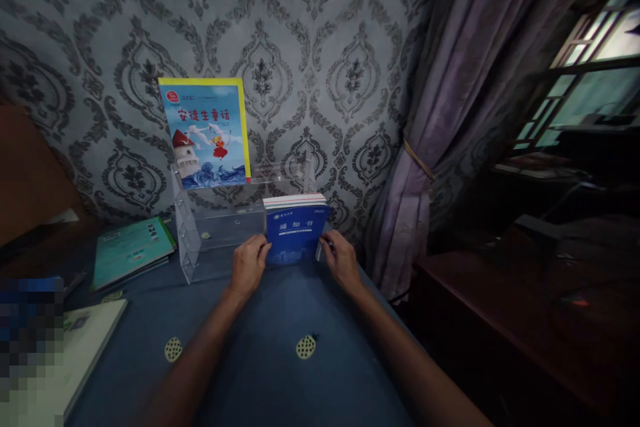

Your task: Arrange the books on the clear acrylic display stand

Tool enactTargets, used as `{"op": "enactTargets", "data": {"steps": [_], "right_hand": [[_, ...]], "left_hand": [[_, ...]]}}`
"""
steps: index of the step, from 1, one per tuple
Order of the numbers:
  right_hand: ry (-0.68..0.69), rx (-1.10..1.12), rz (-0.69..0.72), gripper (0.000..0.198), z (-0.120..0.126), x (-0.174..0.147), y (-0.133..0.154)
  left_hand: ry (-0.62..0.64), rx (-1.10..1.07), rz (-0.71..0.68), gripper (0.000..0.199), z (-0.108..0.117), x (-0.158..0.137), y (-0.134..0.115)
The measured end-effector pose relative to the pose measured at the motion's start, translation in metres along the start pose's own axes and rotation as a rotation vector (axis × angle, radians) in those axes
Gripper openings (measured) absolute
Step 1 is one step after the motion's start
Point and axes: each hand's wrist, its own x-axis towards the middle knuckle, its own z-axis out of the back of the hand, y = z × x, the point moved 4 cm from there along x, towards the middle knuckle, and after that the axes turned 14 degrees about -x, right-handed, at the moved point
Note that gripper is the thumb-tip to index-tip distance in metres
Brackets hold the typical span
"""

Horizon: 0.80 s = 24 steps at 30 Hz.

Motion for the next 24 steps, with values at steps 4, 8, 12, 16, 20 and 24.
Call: {"op": "enactTargets", "data": {"steps": [4,8,12,16,20,24], "right_hand": [[0.006,-0.014,0.005,0.021,0.000,0.001,0.001],[0.014,-0.021,0.006,0.021,0.001,0.001,0.002],[0.007,-0.005,-0.018,0.020,0.001,-0.001,0.002],[0.003,0.024,-0.086,0.019,0.003,-0.003,0.006],[-0.052,0.112,-0.195,0.022,0.016,0.004,0.017],[-0.136,0.222,-0.219,0.025,0.030,0.018,0.027]], "left_hand": [[0.040,0.034,-0.001,0.025,0.000,0.002,0.000],[0.073,0.077,-0.005,0.023,0.001,0.007,0.000],[0.095,0.093,0.010,0.023,0.002,0.010,0.001],[0.083,0.090,0.000,0.019,0.001,0.010,0.001],[0.030,0.043,0.028,0.009,0.003,0.010,0.000],[0.000,0.019,0.079,0.011,0.007,0.014,-0.003]]}}
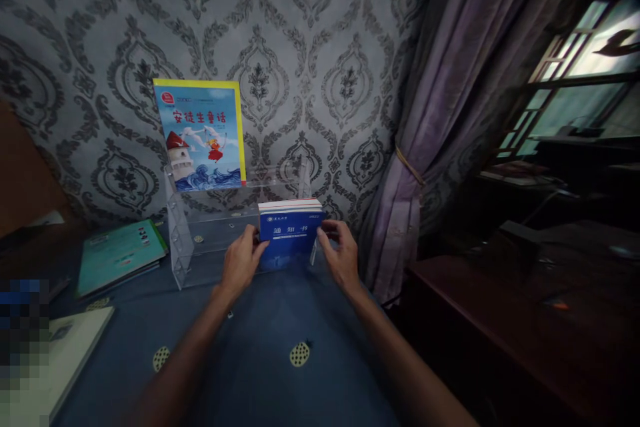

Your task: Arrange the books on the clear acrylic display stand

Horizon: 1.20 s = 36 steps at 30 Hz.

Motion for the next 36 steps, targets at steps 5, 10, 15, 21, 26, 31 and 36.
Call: {"op": "enactTargets", "data": {"steps": [5,10,15,21,26,31,36], "right_hand": [[-0.045,0.161,-0.083,0.046,-0.007,0.015,-0.006],[0.086,0.354,-0.143,0.055,-0.026,0.026,-0.009],[0.001,0.358,-0.216,0.054,-0.031,0.041,0.004],[-0.094,0.263,-0.144,0.033,-0.043,0.054,0.012],[-0.163,0.094,-0.015,0.030,-0.044,0.052,0.011],[-0.151,0.057,0.049,0.035,-0.046,0.054,0.006],[-0.129,0.067,0.042,0.041,-0.047,0.055,0.006]], "left_hand": [[-0.005,-0.002,0.045,0.021,0.004,0.006,-0.006],[-0.136,0.048,-0.054,0.039,0.004,0.012,-0.017],[-0.291,0.078,-0.194,0.051,0.004,0.029,-0.033],[-0.235,-0.115,-0.202,0.032,-0.003,0.048,-0.044],[-0.289,-0.249,-0.224,0.040,-0.011,0.051,-0.039],[-0.363,-0.281,-0.256,0.046,-0.021,0.056,-0.027],[-0.373,-0.305,-0.253,0.049,-0.024,0.059,-0.024]]}}
